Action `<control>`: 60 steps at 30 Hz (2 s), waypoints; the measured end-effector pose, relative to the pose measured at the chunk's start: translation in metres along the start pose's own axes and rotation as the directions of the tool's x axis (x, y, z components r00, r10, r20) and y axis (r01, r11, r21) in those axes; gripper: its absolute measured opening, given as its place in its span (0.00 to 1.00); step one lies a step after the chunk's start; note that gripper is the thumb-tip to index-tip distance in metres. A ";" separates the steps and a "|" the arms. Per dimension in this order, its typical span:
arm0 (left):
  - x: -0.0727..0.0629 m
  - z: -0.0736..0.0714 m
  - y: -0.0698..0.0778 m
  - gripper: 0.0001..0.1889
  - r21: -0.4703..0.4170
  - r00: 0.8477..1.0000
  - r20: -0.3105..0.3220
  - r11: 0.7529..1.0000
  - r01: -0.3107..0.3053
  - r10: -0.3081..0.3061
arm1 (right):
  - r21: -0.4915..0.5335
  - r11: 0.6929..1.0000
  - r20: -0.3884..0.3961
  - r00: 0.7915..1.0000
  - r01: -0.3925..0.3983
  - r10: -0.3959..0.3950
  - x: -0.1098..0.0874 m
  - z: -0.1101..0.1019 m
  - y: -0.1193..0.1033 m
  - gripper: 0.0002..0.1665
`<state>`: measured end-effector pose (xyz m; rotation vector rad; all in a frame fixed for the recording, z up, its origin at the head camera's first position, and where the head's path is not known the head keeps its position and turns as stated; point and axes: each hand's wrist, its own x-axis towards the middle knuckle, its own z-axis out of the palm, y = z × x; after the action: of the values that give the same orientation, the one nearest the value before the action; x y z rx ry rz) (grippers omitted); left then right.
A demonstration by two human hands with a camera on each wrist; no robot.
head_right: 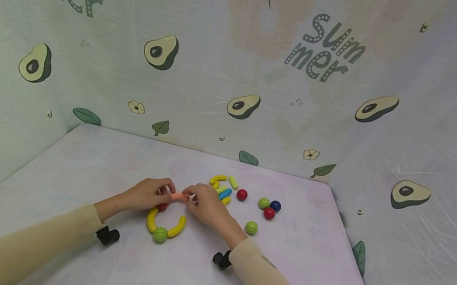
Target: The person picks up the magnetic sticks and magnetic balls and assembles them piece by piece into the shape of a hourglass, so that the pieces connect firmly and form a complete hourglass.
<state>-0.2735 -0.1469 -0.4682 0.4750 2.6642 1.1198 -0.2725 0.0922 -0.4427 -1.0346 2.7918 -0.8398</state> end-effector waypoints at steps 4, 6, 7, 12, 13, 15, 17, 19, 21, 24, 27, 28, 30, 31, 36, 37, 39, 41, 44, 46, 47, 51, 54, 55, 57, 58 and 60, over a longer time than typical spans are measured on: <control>0.000 0.000 0.000 0.06 0.007 1.000 -0.009 1.000 0.003 -0.003 | 0.005 0.997 0.065 0.994 0.083 -0.083 -0.011 -0.006 0.000 0.19; 0.000 -0.001 0.001 0.06 0.013 1.000 -0.009 1.000 0.007 -0.007 | 0.017 0.994 0.108 0.988 0.111 -0.112 -0.016 -0.008 0.001 0.20; 0.000 -0.001 0.002 0.07 0.015 1.000 -0.008 1.000 0.011 -0.011 | 0.023 0.992 0.125 0.984 0.121 -0.123 -0.019 -0.008 0.002 0.20; -0.001 -0.001 0.002 0.08 0.038 1.000 -0.017 0.999 0.018 -0.017 | 0.040 0.982 0.195 0.962 0.186 -0.190 -0.026 -0.006 0.005 0.21; -0.001 -0.001 0.002 0.08 0.044 1.000 -0.020 0.999 0.017 -0.016 | 0.043 0.979 0.205 0.957 0.200 -0.205 -0.027 -0.005 0.006 0.21; -0.001 -0.002 0.002 0.07 0.056 1.000 -0.027 0.998 0.011 -0.009 | 0.044 0.974 0.222 0.949 0.222 -0.226 -0.027 -0.003 0.008 0.21; 0.000 -0.002 0.001 0.08 0.061 0.999 -0.032 0.998 0.006 -0.004 | 0.044 0.971 0.237 0.942 0.233 -0.237 -0.028 -0.001 0.008 0.20; 0.000 -0.002 0.001 0.08 0.062 0.999 -0.035 0.998 0.001 0.001 | 0.042 0.972 0.246 0.940 0.232 -0.235 -0.028 0.000 0.008 0.18; 0.000 -0.003 0.000 0.08 0.058 0.999 -0.036 0.998 0.002 0.001 | 0.032 0.975 0.251 0.943 0.219 -0.220 -0.028 0.001 0.007 0.16; 0.000 -0.003 0.001 0.08 0.050 0.999 -0.040 0.999 0.007 -0.005 | 0.020 0.980 0.245 0.949 0.199 -0.198 -0.029 0.002 0.008 0.13; -0.002 -0.004 0.000 0.08 0.043 0.999 -0.047 0.999 0.014 -0.012 | 0.017 0.983 0.234 0.955 0.182 -0.181 -0.030 0.002 0.008 0.11; -0.002 -0.004 0.000 0.09 0.041 0.999 -0.049 0.999 0.017 -0.015 | 0.017 0.984 0.230 0.957 0.179 -0.178 -0.031 0.001 0.009 0.10; -0.002 -0.004 0.000 0.09 0.043 0.998 -0.053 0.999 0.023 -0.020 | 0.015 0.985 0.225 0.959 0.173 -0.172 -0.033 0.001 0.009 0.10; -0.002 -0.004 -0.001 0.10 0.047 0.998 -0.056 0.999 0.025 -0.022 | 0.015 0.985 0.224 0.960 0.170 -0.169 -0.033 0.001 0.010 0.10; -0.002 -0.003 -0.001 0.13 0.071 0.997 -0.069 0.997 0.035 -0.031 | 0.015 0.987 0.222 0.962 0.160 -0.159 -0.037 -0.001 0.011 0.10; -0.002 -0.003 -0.001 0.13 0.074 0.997 -0.070 0.997 0.038 -0.032 | 0.017 0.987 0.222 0.962 0.158 -0.158 -0.038 -0.001 0.012 0.10; -0.003 -0.003 -0.001 0.13 0.075 0.996 -0.075 0.996 0.043 -0.038 | 0.017 0.988 0.219 0.963 0.155 -0.155 -0.040 -0.002 0.013 0.10; -0.002 -0.002 -0.001 0.13 0.073 0.996 -0.076 0.996 0.049 -0.044 | 0.015 0.988 0.213 0.965 0.155 -0.154 -0.042 -0.003 0.014 0.10; -0.002 -0.002 -0.002 0.13 0.070 0.996 -0.075 0.996 0.053 -0.048 | 0.008 0.987 0.207 0.966 0.158 -0.156 -0.044 -0.004 0.015 0.10; -0.002 -0.002 -0.003 0.13 0.069 0.996 -0.073 0.996 0.049 -0.044 | 0.005 0.988 0.206 0.966 0.157 -0.155 -0.044 -0.004 0.016 0.10; -0.002 -0.002 -0.003 0.13 0.070 0.997 -0.073 0.997 0.045 -0.040 | 0.004 0.988 0.206 0.966 0.156 -0.153 -0.045 -0.004 0.016 0.10; -0.002 -0.002 -0.003 0.12 0.066 0.997 -0.066 0.997 0.034 -0.029 | -0.006 0.988 0.212 0.966 0.157 -0.152 -0.044 -0.004 0.019 0.10; -0.002 -0.002 -0.003 0.12 0.064 0.998 -0.061 0.998 0.030 -0.026 | -0.013 0.988 0.212 0.966 0.153 -0.147 -0.044 -0.004 0.021 0.10; -0.002 -0.002 -0.003 0.12 0.063 0.998 -0.059 0.998 0.029 -0.025 | -0.014 0.988 0.210 0.967 0.151 -0.145 -0.044 -0.004 0.022 0.10; -0.002 -0.003 -0.003 0.12 0.063 0.998 -0.057 0.998 0.025 -0.022 | -0.015 0.989 0.209 0.968 0.148 -0.142 -0.044 -0.004 0.023 0.10; -0.002 -0.003 -0.003 0.12 0.062 0.998 -0.057 0.998 0.024 -0.020 | -0.013 0.989 0.208 0.968 0.150 -0.144 -0.045 -0.004 0.023 0.10; -0.003 -0.003 -0.002 0.12 0.058 0.998 -0.054 0.998 0.020 -0.017 | -0.011 0.988 0.208 0.966 0.157 -0.151 -0.045 -0.004 0.024 0.10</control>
<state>-0.2724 -0.1515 -0.4676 0.4361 2.7480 1.0662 -0.2523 0.1371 -0.4570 -1.2769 2.5838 -0.6647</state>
